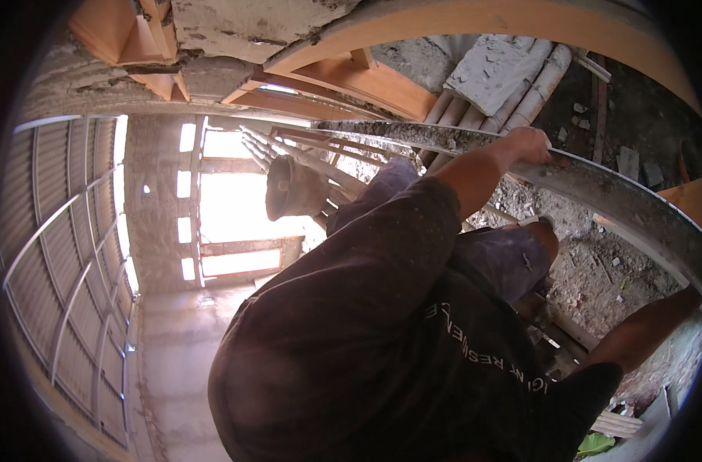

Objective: The person secures a long metal trim piece to a curved wooden structure using wire ties. They repeatedly wrap and twist wire ties around the trim and the wooden frame to hold it in place.

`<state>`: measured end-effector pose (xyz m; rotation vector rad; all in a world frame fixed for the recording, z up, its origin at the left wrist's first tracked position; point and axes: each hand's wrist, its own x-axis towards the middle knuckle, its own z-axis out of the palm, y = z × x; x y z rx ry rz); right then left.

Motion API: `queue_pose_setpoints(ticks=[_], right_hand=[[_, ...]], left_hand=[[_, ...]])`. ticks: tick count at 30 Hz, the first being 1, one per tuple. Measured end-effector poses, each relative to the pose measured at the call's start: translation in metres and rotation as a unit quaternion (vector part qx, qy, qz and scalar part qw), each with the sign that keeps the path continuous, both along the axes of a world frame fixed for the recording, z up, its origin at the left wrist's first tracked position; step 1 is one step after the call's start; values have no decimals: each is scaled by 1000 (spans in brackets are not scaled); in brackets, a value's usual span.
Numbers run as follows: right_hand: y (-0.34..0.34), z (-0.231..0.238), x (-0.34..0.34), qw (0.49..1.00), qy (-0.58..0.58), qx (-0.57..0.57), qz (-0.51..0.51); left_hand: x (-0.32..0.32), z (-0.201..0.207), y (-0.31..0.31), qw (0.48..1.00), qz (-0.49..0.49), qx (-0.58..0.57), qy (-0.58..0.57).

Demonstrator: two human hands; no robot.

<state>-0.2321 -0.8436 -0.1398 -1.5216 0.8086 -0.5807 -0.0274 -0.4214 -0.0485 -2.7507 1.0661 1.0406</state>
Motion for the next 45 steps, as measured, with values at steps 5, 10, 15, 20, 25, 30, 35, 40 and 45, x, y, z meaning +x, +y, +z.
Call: queue_pose_setpoints(ticks=[5, 10, 15, 20, 25, 30, 35, 40, 45], right_hand=[[0, -1, 6, 1000, 3, 1, 7], [-3, 8, -2, 1000, -10, -11, 2], [7, 22, -41, 994, -57, -20, -90], [15, 27, -56, 978, -123, -7, -166], [23, 37, -50, 965, -178, 22, -193], [31, 42, -50, 952, -229, 34, -199], [37, 34, -41, 947, -263, 32, -183], [20, 31, -41, 959, -249, 18, -138], [27, 39, -35, 946, -258, 71, -181]], left_hand=[[-2, 2, 0, 1000, 11, 3, 1], [0, -7, 1, 1000, 4, 20, -17], [-1, -5, 8, 995, -23, -91, 33], [16, -1, -1, 997, -22, -3, 80], [19, -9, 8, 987, -66, -133, 68], [8, -4, 7, 996, -59, -69, -3], [5, 6, -2, 996, -59, -61, 21], [7, 7, 0, 999, -34, -12, 39], [5, 0, -5, 997, -50, -63, -1]])
